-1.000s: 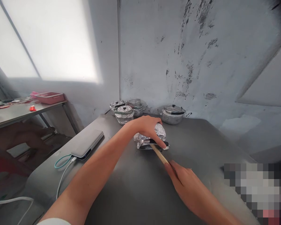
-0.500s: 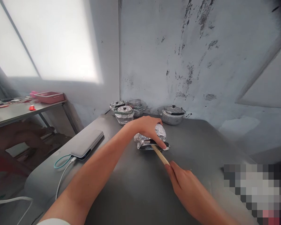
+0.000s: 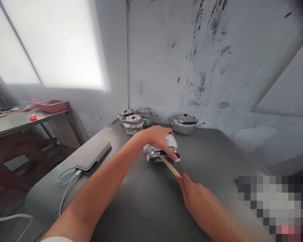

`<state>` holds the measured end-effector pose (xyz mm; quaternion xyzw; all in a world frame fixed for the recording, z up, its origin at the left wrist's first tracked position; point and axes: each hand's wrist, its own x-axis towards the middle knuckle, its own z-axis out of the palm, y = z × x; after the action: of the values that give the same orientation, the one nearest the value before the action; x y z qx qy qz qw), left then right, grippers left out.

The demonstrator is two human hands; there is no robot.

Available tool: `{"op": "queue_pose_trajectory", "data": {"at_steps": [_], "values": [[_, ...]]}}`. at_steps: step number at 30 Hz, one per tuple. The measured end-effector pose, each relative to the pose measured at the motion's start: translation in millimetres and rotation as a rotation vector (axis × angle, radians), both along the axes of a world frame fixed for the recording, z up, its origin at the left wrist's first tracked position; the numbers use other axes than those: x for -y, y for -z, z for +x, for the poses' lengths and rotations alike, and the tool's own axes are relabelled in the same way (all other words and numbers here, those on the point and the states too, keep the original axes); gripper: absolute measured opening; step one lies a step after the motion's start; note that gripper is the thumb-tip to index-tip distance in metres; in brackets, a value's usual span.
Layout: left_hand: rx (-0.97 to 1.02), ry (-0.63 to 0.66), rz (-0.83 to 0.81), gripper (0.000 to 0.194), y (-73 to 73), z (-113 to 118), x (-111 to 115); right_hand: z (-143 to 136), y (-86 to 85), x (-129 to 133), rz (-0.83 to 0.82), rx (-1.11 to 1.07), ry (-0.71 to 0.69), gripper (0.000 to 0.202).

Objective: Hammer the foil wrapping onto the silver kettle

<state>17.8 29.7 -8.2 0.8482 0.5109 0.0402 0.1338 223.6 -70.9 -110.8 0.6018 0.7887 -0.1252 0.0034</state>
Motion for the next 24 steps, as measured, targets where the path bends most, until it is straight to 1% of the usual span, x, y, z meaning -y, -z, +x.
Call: {"op": "queue_pose_trajectory", "data": {"at_steps": [2, 5, 9, 16, 20, 24], "values": [[-0.012, -0.006, 0.001, 0.116, -0.4, 1.0, 0.6, -1.6, -1.2, 0.3, 0.035, 0.043, 0.015, 0.032], [-0.022, -0.007, -0.002, 0.116, -1.1, 2.1, 1.3, -1.8, -1.5, -0.3, 0.070, 0.026, 0.018, 0.034], [-0.015, 0.004, -0.005, 0.117, -0.5, 1.4, 0.1, 0.1, 0.9, -1.0, 0.068, -0.011, 0.036, 0.036], [-0.004, 0.003, 0.007, 0.117, 1.6, 0.2, -2.4, 0.5, 2.4, -1.7, 0.066, 0.010, 0.030, 0.036], [-0.010, -0.005, 0.006, 0.117, 0.0, 0.7, 0.3, 1.5, 2.2, -4.4, 0.101, 0.012, 0.036, 0.037], [-0.011, -0.004, 0.002, 0.118, -0.6, 0.4, 0.9, 4.0, 1.4, -7.2, 0.069, 0.013, 0.033, 0.039]]}}
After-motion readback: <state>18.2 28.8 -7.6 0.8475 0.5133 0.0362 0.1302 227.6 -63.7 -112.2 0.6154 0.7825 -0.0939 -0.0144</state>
